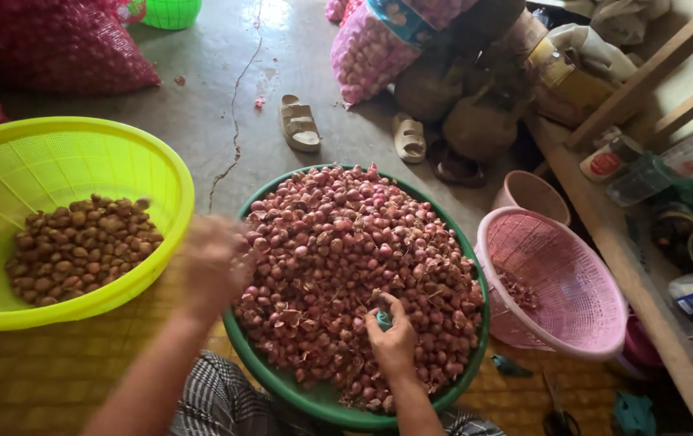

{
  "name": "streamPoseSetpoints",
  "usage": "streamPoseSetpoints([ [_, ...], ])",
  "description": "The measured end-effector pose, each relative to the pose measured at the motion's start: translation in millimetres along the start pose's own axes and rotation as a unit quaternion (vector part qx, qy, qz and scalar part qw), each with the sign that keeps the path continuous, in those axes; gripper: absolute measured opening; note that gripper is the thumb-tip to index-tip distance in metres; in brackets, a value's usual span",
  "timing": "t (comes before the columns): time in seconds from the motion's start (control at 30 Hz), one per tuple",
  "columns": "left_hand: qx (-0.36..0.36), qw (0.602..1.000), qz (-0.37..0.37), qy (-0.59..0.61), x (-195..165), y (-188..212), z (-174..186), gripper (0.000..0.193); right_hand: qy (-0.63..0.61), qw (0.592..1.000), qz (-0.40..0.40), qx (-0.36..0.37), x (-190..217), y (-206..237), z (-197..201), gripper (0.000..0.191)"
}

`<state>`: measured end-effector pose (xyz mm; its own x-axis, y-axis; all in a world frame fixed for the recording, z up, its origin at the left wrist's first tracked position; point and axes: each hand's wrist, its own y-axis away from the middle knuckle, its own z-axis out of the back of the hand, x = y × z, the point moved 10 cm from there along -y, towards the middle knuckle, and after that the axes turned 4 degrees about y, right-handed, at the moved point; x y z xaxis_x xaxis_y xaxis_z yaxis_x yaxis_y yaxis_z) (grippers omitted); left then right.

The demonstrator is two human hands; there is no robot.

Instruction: The person sits on the floor in front of a large green basin filled with unpeeled shallots. They pick up individual shallots, cut off the root and top ends with a small knife, and place the trimmed shallots into a yellow basket while discarding trimmings into a pink basket.

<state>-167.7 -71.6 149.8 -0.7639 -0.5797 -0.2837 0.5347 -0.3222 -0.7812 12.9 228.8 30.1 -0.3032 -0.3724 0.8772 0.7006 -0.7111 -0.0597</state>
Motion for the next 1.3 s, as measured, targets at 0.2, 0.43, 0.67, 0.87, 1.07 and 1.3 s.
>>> streamPoseSetpoints([
  [0.2, 0.313, 0.943, -0.081, 0.082, -101.1, 88.5, -131.1, 0.006, -0.02, 0.998, 0.047, 0.032, 9.5, 4.5, -6.1, 0.035],
  [0.43, 0.249, 0.957, -0.033, 0.147, -91.3, 84.2, -132.8, 0.016, -0.018, 0.991, 0.066, 0.113, 21.0, 14.1, -25.7, 0.033],
  [0.67, 0.3, 0.682, 0.459, 0.485, -65.4, 130.5, -168.8, 0.018, -0.101, 0.977, 0.081, 0.168, 19.1, 29.3, -55.3, 0.02],
  [0.87, 0.266, 0.55, 0.484, 0.626, -77.5, 137.6, -179.9, 0.021, -0.091, 0.989, 0.032, 0.113, 7.2, 18.7, -36.6, 0.01],
  [1.07, 0.241, 0.517, 0.512, 0.642, -81.1, 142.6, -186.1, 0.018, -0.169, 0.972, 0.032, 0.159, 48.8, 24.0, -27.4, 0.06],
  [1.3, 0.277, 0.564, 0.467, 0.623, -90.3, 135.8, -175.0, 0.015, -0.107, 0.984, 0.104, 0.101, 51.5, 20.7, -23.5, 0.046],
])
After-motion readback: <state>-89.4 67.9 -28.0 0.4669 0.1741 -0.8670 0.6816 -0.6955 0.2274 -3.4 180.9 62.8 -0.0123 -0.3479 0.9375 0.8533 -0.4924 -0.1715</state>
